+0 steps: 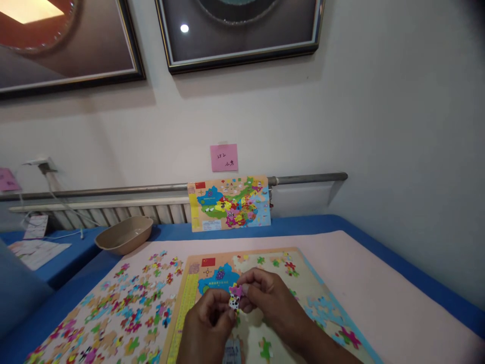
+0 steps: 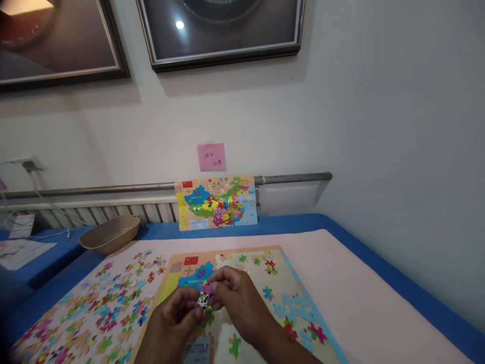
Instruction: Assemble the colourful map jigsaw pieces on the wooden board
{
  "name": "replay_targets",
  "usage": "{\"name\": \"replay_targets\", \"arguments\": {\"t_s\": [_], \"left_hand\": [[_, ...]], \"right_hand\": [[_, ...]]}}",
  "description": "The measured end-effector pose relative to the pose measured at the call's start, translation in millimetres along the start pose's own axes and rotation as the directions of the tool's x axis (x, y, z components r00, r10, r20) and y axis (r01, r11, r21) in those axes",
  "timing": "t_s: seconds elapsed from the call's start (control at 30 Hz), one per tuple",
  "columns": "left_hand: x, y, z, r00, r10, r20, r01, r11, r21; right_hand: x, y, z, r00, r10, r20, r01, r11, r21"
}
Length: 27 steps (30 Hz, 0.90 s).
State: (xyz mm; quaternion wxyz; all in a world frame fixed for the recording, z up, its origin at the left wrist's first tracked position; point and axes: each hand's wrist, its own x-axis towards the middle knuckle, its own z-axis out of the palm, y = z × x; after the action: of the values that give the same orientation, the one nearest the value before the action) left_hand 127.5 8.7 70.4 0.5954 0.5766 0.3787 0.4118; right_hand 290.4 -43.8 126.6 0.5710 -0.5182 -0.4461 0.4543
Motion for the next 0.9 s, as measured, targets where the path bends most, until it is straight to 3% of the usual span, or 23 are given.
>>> {"name": "replay_targets", "arguments": {"t_s": [0.33,0.77,0.9], "left_hand": [[-3.8,7.2,2.3,1.000,-0.007,0.010,0.007,1.000,0.005],[-1.4,0.8,-0.1,0.999,0.012,0.040,-0.012,1.000,0.005],[-1.4,1.9,-0.9,1.000,-0.010,0.004,0.010,1.000,0.009]], "right_hand": [[0.0,3.1,-0.7,1.000,0.014,-0.005,-0.014,1.000,0.005],[1.2,4.7,0.8,0.999,0.032,0.000,-0.032,0.999,0.000],[15.1,11.3,-19.6,0.995,0.028,-0.095,-0.038,0.995,-0.098]]}}
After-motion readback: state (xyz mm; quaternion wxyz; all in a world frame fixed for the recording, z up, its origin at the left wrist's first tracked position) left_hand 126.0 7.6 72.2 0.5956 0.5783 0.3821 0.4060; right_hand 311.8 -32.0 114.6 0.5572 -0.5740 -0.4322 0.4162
